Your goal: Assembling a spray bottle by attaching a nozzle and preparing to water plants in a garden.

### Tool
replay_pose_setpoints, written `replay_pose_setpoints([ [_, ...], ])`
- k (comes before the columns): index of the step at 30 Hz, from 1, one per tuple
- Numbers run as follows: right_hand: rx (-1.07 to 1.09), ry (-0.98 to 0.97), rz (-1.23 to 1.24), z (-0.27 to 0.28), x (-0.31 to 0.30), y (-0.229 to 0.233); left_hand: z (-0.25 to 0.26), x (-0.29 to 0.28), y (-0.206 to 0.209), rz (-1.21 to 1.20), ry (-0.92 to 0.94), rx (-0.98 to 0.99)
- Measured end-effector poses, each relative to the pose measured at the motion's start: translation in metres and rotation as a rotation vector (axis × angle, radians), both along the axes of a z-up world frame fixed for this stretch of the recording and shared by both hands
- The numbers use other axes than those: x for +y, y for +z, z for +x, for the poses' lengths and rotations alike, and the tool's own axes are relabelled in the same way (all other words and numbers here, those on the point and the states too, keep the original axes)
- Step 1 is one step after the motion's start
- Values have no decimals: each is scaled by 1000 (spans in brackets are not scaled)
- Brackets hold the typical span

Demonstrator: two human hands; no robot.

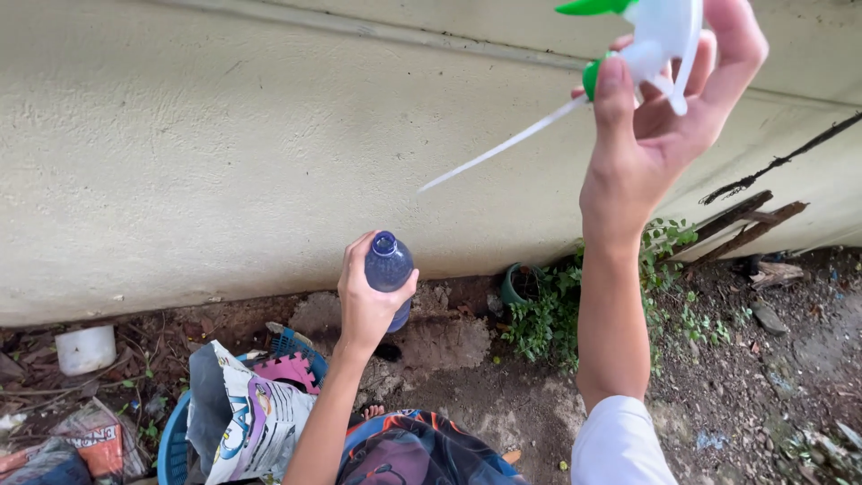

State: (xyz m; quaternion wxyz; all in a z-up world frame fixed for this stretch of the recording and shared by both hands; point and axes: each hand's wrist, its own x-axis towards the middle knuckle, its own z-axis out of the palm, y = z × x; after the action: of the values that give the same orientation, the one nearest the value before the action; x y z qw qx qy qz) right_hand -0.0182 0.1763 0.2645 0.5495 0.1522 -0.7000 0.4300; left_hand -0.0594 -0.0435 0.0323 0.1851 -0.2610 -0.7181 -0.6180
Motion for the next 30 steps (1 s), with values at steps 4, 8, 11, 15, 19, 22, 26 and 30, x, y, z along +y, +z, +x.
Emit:
replay_pose_setpoints([
  [4,-84,187,-273,15,16,-35,10,-11,-4,-21,7,-12],
  [8,-151,406,-578,25,21,-61,8,-22,-14,-67,-10,-22],
  [11,-140,489,-709,40,30,-71,12,-30,-17,-114,-34,-15],
  [15,-58,375,-727,72,42,-80,12,-35,-12,-180,-68,-86],
  [19,-1,193,-619,107,56,-91,16,-32,-16,-183,-105,-97],
  [22,-57,-76,-540,134,75,-119,21,-25,-20,-176,-132,-138],
  [26,72,-315,-568,166,90,-152,24,-2,-20,-171,-213,-64],
  [30,-57,-722,-472,192,77,-164,31,19,-15,-162,-314,-39],
])
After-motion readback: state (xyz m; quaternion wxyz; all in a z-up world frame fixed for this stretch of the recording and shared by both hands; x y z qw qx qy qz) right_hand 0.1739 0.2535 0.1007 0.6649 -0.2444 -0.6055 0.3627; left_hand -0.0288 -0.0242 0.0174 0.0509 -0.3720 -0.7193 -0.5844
